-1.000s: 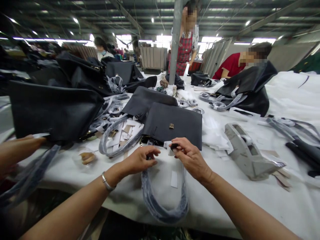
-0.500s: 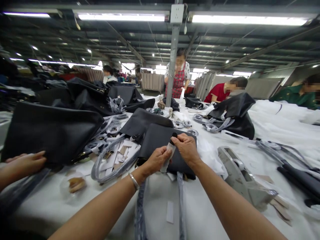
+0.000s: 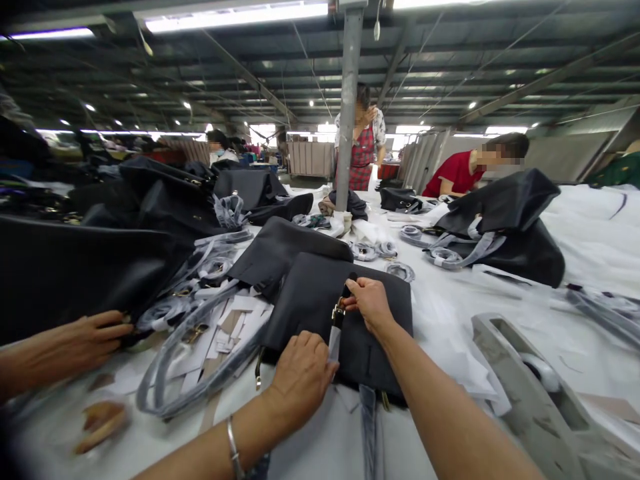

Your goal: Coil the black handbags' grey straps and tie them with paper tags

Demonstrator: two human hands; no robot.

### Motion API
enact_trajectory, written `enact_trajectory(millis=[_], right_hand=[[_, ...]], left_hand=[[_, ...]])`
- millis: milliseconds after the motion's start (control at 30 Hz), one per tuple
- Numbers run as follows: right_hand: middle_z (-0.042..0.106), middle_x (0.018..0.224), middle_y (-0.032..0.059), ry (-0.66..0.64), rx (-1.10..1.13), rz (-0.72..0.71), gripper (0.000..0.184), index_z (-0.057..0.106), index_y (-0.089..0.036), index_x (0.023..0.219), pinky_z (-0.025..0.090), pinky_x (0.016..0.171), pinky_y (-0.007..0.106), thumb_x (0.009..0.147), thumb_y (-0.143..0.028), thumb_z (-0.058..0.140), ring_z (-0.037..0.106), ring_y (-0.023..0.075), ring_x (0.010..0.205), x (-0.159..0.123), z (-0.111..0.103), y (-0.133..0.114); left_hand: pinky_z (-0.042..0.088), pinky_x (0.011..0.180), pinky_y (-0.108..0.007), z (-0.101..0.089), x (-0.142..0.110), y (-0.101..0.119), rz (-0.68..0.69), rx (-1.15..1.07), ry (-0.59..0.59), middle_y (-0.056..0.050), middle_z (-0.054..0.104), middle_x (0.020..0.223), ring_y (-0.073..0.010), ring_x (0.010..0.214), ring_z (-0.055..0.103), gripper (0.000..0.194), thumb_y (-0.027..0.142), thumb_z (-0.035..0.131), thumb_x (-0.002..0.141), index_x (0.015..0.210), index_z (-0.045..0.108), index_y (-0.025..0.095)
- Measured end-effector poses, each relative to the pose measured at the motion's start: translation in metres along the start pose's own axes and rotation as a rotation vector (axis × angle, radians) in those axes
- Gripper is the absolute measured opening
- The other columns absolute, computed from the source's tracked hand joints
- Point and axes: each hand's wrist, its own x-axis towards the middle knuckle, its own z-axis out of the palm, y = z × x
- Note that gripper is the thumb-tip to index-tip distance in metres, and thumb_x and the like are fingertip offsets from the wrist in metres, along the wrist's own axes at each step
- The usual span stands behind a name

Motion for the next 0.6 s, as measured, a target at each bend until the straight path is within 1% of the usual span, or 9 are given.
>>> enact_trajectory(millis=[67, 100, 133, 167, 200, 300, 400, 500, 600], right_hand=[[0.058, 0.053, 0.0025, -0.006, 0.012, 0.049, 0.029, 0.047, -0.019, 0.062, 0.051, 0.044, 0.024, 0.074, -0.04, 0.063, 0.062, 0.0158, 0.049, 0.006, 0.004, 0.011], [0.057, 0.052, 0.0018, -0.007, 0.003, 0.064, 0.029, 0.045, -0.019, 0.061, 0.052, 0.044, 0.025, 0.076, -0.038, 0.063, 0.063, 0.0161, 0.049, 0.008, 0.005, 0.016], [0.056, 0.051, 0.0012, -0.013, -0.014, 0.074, 0.029, 0.045, -0.02, 0.06, 0.052, 0.044, 0.025, 0.076, -0.036, 0.062, 0.063, 0.0165, 0.049, 0.01, 0.006, 0.02], [0.056, 0.05, 0.001, -0.026, -0.039, 0.077, 0.027, 0.046, -0.019, 0.06, 0.052, 0.044, 0.025, 0.076, -0.033, 0.062, 0.063, 0.0167, 0.049, 0.012, 0.007, 0.023], [0.057, 0.051, 0.001, -0.045, -0.069, 0.075, 0.023, 0.048, -0.019, 0.061, 0.051, 0.045, 0.025, 0.075, -0.029, 0.063, 0.062, 0.0165, 0.049, 0.014, 0.007, 0.026], [0.06, 0.053, -0.0008, -0.119, -0.196, 0.033, 0.011, 0.055, -0.017, 0.062, 0.045, 0.045, 0.021, 0.066, -0.013, 0.065, 0.058, 0.0131, 0.048, 0.02, 0.003, 0.028], [0.056, 0.051, -0.0045, -0.176, -0.343, -0.043, 0.014, 0.056, -0.017, 0.057, 0.035, 0.045, 0.02, 0.057, -0.006, 0.066, 0.049, 0.0093, 0.047, 0.022, -0.003, 0.027], [0.054, 0.053, -0.0049, -0.224, -0.446, -0.094, 0.014, 0.056, -0.018, 0.058, 0.031, 0.048, 0.022, 0.06, -0.007, 0.065, 0.046, 0.0093, 0.05, 0.021, -0.004, 0.025], [0.054, 0.056, -0.0046, -0.237, -0.505, -0.118, 0.015, 0.054, -0.018, 0.061, 0.031, 0.052, 0.022, 0.063, -0.005, 0.061, 0.047, 0.01, 0.054, 0.018, -0.001, 0.026]], left_hand=[[0.045, 0.085, -0.047, -0.002, 0.006, -0.001, -0.034, 0.054, 0.027, -0.014, 0.061, 0.112, -0.0306, 0.099, 0.054, 0.03, 0.035, 0.061, 0.084, 0.105, 0.062, 0.014], [0.045, 0.086, -0.047, -0.002, 0.01, -0.001, -0.033, 0.065, 0.049, -0.015, 0.055, 0.125, -0.0309, 0.104, 0.053, 0.043, 0.034, 0.064, 0.081, 0.119, 0.056, 0.015], [0.044, 0.088, -0.046, -0.002, 0.016, -0.003, -0.011, 0.068, 0.059, -0.014, 0.048, 0.136, -0.0308, 0.109, 0.052, 0.056, 0.032, 0.067, 0.08, 0.131, 0.048, 0.017], [0.044, 0.09, -0.046, -0.002, 0.021, -0.004, 0.035, 0.061, 0.048, -0.013, 0.042, 0.143, -0.0304, 0.113, 0.05, 0.066, 0.03, 0.067, 0.079, 0.138, 0.039, 0.02], [0.043, 0.091, -0.046, -0.002, 0.026, -0.006, 0.092, 0.048, 0.015, -0.011, 0.039, 0.146, -0.0299, 0.115, 0.049, 0.068, 0.029, 0.065, 0.08, 0.141, 0.036, 0.021], [0.041, 0.094, -0.05, -0.001, 0.032, -0.013, 0.206, -0.007, -0.099, -0.007, 0.046, 0.143, -0.03, 0.118, 0.048, 0.05, 0.034, 0.056, 0.087, 0.135, 0.046, 0.022], [0.034, 0.101, -0.052, 0.0, 0.027, -0.018, 0.22, -0.055, -0.137, -0.006, 0.046, 0.143, -0.0303, 0.124, 0.044, 0.045, 0.039, 0.05, 0.091, 0.132, 0.05, 0.022], [0.031, 0.104, -0.049, 0.0, 0.02, -0.02, 0.206, -0.094, -0.12, -0.007, 0.051, 0.138, -0.0278, 0.124, 0.044, 0.042, 0.038, 0.049, 0.092, 0.13, 0.052, 0.021], [0.033, 0.103, -0.047, -0.001, 0.019, -0.019, 0.189, -0.115, -0.089, -0.007, 0.055, 0.132, -0.0263, 0.121, 0.046, 0.038, 0.035, 0.051, 0.09, 0.126, 0.054, 0.021]])
